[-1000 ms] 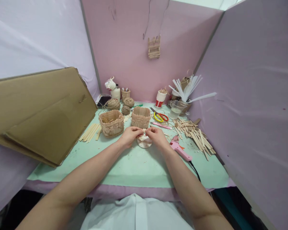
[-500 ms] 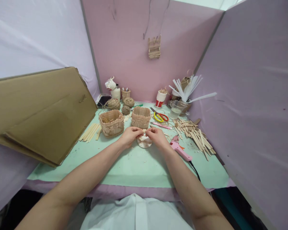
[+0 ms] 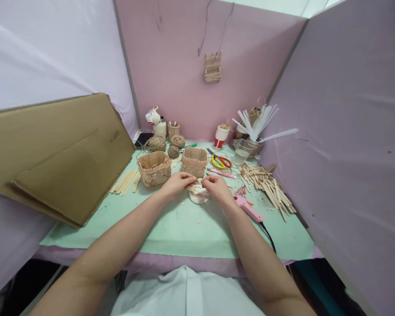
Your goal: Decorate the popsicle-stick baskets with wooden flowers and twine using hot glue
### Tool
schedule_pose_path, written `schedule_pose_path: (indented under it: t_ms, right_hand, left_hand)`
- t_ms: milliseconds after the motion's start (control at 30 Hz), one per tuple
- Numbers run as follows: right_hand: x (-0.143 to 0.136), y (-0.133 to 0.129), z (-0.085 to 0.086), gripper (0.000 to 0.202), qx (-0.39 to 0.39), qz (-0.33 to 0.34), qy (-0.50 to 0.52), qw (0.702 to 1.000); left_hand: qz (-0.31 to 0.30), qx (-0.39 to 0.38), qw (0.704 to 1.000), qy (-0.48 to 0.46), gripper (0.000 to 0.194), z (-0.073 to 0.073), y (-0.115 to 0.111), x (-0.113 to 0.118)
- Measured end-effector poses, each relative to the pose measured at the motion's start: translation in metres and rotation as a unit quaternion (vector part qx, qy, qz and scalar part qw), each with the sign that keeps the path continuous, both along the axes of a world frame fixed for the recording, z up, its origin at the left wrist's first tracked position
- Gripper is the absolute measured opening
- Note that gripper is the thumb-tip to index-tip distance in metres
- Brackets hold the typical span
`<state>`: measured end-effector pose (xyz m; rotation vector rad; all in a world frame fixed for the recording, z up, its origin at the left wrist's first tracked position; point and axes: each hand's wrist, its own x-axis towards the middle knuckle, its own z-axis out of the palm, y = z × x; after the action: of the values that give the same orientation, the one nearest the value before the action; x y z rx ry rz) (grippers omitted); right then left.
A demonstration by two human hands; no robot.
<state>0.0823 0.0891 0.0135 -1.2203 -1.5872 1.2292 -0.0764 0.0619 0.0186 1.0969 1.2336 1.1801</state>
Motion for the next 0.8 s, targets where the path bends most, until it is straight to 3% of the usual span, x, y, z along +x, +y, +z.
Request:
schedule_pose_path:
  t_ms: [267,800]
  right_hand:
    - [0.0009,-0.0037,0.0025,0.014,-0.027,0.041,-0.006,0.999]
    - [0.0023,-0.0049,0.0028,0.017,-0.027,0.054,-0.002,0.998]
  left_hand:
    - [-0.022,-0.044,0.998,-0.029,0.019,0.009,-0.004,0.001]
    - [-0.037,-0.052,0.998,-0.01,0.017,0.0051,-0.0017,-0.003]
